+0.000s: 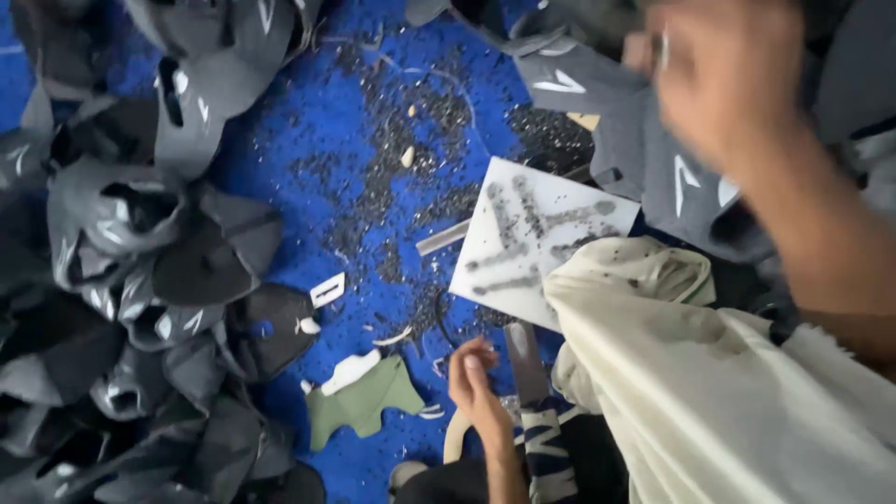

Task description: Punching holes into shoe upper components using a metal punch rod and a hammer.

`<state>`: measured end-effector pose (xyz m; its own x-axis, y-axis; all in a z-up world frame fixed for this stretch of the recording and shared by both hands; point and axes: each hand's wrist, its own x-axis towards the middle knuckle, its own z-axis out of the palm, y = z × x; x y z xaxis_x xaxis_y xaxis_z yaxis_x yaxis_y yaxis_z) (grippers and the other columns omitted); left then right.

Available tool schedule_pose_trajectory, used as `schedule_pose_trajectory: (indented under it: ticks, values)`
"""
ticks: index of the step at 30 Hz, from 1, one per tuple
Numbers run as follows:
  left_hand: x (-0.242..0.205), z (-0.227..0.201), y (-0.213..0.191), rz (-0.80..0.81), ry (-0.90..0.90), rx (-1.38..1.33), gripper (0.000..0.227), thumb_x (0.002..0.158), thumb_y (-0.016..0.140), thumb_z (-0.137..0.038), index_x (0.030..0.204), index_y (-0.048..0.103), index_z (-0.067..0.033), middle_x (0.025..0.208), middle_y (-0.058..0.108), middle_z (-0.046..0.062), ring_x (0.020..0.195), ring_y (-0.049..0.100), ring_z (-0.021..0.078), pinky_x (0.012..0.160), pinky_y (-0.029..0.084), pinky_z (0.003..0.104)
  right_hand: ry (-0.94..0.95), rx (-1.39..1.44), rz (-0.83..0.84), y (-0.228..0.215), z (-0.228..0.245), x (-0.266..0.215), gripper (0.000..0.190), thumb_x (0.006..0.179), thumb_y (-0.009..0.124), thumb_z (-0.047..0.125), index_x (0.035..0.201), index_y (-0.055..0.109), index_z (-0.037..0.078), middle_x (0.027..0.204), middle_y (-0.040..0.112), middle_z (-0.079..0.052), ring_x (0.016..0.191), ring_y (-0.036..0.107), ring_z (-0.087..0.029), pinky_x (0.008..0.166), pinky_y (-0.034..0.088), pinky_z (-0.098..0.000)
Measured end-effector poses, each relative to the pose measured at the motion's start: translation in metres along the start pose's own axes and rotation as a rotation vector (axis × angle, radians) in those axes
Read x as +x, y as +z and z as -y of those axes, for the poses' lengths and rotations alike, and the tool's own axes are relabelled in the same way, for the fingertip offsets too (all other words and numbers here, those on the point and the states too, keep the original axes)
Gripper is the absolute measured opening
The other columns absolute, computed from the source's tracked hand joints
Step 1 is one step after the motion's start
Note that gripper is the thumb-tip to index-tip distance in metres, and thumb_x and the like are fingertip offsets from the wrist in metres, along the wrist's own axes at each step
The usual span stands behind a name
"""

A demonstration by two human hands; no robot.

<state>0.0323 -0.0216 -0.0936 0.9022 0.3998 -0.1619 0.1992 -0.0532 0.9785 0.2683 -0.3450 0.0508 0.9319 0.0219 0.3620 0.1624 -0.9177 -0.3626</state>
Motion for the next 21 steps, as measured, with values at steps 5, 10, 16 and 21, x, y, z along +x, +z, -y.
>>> schedule_pose_trajectory:
  ticks: [5, 10, 16, 21]
  values:
    - [0.012, -0.036, 0.028, 0.104, 0.168, -0.073, 0.057, 0.102, 0.055, -0.045, 0.127, 0.053, 0.0058, 0.116, 0.06, 0.014, 0.105, 0.056, 0.0209, 0.09, 0.046, 0.037, -0.21, 0.647, 0.667, 0.03, 0.084, -0.118, 0.026, 0.079, 0.071, 0.009, 0.105, 0.074, 0.012, 0.104, 0.074, -0.008, 0.092, 0.073, -0.026, 0.077, 0.057, -0.0406]
    - [0.043, -0.025, 0.017, -0.069, -0.034, -0.079, 0.029, 0.101, 0.069, -0.015, 0.122, 0.067, 0.0051, 0.113, 0.068, 0.013, 0.103, 0.061, 0.0179, 0.093, 0.05, 0.035, 0.075, 0.777, 0.772, 0.062, 0.077, -0.118, 0.015, 0.09, 0.072, 0.02, 0.103, 0.073, 0.014, 0.103, 0.074, -0.002, 0.099, 0.075, -0.021, 0.088, 0.058, -0.0354]
    - [0.124, -0.12, 0.034, 0.148, 0.211, 0.381, 0.022, 0.096, 0.071, -0.006, 0.117, 0.071, 0.0023, 0.107, 0.076, 0.01, 0.098, 0.069, 0.0139, 0.092, 0.056, 0.03, -0.101, 0.535, 0.581, 0.12, 0.055, -0.042, 0.064, 0.071, 0.092, 0.029, 0.128, 0.068, 0.018, 0.121, 0.07, -0.01, 0.106, 0.066, -0.033, 0.089, 0.052, -0.0432]
    - [0.224, -0.084, 0.091, 0.244, 0.52, 0.099, 0.032, 0.088, 0.054, 0.007, 0.114, 0.072, 0.0017, 0.118, 0.073, 0.016, 0.115, 0.07, 0.0241, 0.105, 0.053, 0.036, -0.292, 0.552, 0.072, 0.178, 0.027, 0.016, 0.056, 0.093, 0.079, 0.013, 0.145, 0.06, 0.024, 0.142, 0.065, -0.005, 0.125, 0.07, -0.026, 0.107, 0.057, -0.0369]
